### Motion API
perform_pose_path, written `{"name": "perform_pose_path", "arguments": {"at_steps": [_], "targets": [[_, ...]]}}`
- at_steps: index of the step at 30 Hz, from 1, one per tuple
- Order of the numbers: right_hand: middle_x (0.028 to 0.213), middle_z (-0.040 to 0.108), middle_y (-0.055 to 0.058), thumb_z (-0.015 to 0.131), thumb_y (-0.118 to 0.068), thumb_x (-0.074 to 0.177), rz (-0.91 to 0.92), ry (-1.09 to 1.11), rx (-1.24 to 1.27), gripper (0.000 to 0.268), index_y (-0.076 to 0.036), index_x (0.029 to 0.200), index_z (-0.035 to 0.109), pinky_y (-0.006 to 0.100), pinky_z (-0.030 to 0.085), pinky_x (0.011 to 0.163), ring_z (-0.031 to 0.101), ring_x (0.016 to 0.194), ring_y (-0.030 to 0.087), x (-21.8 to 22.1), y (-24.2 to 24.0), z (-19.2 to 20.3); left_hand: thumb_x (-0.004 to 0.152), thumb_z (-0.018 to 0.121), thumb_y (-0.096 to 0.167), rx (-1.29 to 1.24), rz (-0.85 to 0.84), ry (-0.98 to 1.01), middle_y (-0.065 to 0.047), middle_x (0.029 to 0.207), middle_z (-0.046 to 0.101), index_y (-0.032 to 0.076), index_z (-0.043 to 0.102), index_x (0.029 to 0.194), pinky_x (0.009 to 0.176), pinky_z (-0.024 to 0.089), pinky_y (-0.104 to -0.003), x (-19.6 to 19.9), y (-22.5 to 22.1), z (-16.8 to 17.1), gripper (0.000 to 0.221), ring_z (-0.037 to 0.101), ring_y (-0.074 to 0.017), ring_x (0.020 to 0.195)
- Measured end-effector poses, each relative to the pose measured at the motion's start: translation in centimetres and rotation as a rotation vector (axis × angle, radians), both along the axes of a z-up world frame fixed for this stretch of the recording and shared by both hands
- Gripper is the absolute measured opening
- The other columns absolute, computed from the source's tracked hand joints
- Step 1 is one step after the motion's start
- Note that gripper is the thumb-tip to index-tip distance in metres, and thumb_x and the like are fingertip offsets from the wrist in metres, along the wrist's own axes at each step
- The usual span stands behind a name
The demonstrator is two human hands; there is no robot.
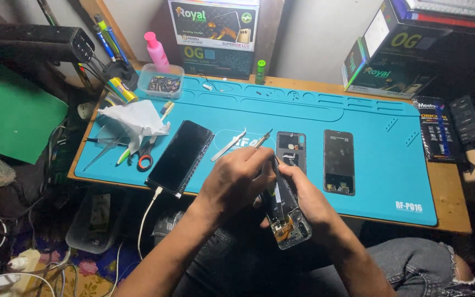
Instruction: The person is using a thin metal tool to clean adhesive and debris from the edges of a mobile phone chassis during a repair process.
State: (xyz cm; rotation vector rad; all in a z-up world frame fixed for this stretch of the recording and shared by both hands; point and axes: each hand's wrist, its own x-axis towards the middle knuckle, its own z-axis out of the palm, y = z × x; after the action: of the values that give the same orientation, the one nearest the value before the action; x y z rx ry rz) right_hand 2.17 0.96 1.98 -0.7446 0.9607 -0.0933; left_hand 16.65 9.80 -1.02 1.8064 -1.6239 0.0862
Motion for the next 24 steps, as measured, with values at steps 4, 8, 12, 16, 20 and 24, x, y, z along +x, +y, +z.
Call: {"name": "perform_pose_path", "arguments": {"at_steps": [4,8,12,16,20,24], "targets": [[0.123,0.071,0.044,0.056,-0.037,0.100,0.033,0.012,-0.035,0.063,-0.006,0.155,0.061,0.070,0.062,0.055,0.074,0.080,0.050,-0.6,-0.4,0.6,0.101,0.069,0.012,-0.039,-0.018,0.021,-0.007,0.065,0.060,0.010,0.071,0.104,0.044,0.052,-0.031,-0.2,0.0,0.3,0.005,0.064,-0.0206,0.055],[0.128,0.070,0.043,0.056,-0.035,0.101,0.041,-0.020,0.016,0.062,-0.007,0.156,0.061,0.074,0.059,0.053,0.073,0.085,0.056,-1.2,-1.3,-1.1,0.099,0.070,0.012,-0.033,-0.056,0.034,-0.009,0.068,0.062,0.011,0.071,0.106,0.047,0.052,-0.031,0.1,-0.3,0.1,0.007,0.064,-0.0222,0.057],[0.127,0.070,0.041,0.051,-0.037,0.104,0.113,-0.067,0.047,0.064,-0.008,0.160,0.057,0.073,0.059,0.053,0.075,0.089,0.055,-1.2,-1.2,-0.2,0.098,0.071,0.012,-0.037,-0.106,0.034,-0.012,0.071,0.063,0.012,0.070,0.109,0.047,0.051,-0.036,0.4,-0.5,-0.1,0.011,0.061,-0.0279,0.056],[0.127,0.068,0.039,0.051,-0.036,0.103,0.084,-0.115,0.089,0.064,-0.009,0.161,0.054,0.076,0.057,0.049,0.073,0.089,0.059,-1.9,-1.6,-2.1,0.092,0.068,0.013,0.073,-0.235,0.126,-0.013,0.082,0.058,0.013,0.066,0.113,0.057,0.055,-0.048,1.7,-1.0,0.8,0.021,0.060,-0.0366,0.070],[0.126,0.068,0.039,0.051,-0.037,0.103,0.192,-0.213,0.197,0.064,-0.014,0.163,0.052,0.073,0.060,0.047,0.074,0.085,0.057,-3.2,-2.5,-4.7,0.087,0.072,0.014,0.310,-0.265,0.398,-0.011,0.085,0.062,0.014,0.070,0.109,0.068,0.062,-0.044,2.7,-1.0,4.5,0.022,0.067,-0.0322,0.080],[0.097,0.073,0.046,0.041,-0.044,0.111,0.321,-0.190,0.324,0.058,0.002,0.138,0.065,0.053,0.062,0.054,0.070,0.060,0.052,-3.3,-2.9,-1.2,0.095,0.075,0.024,0.610,-0.347,0.388,-0.001,0.090,0.066,0.017,0.071,0.099,0.078,0.048,-0.036,4.3,-1.7,5.4,0.009,0.059,-0.0184,0.087]]}}
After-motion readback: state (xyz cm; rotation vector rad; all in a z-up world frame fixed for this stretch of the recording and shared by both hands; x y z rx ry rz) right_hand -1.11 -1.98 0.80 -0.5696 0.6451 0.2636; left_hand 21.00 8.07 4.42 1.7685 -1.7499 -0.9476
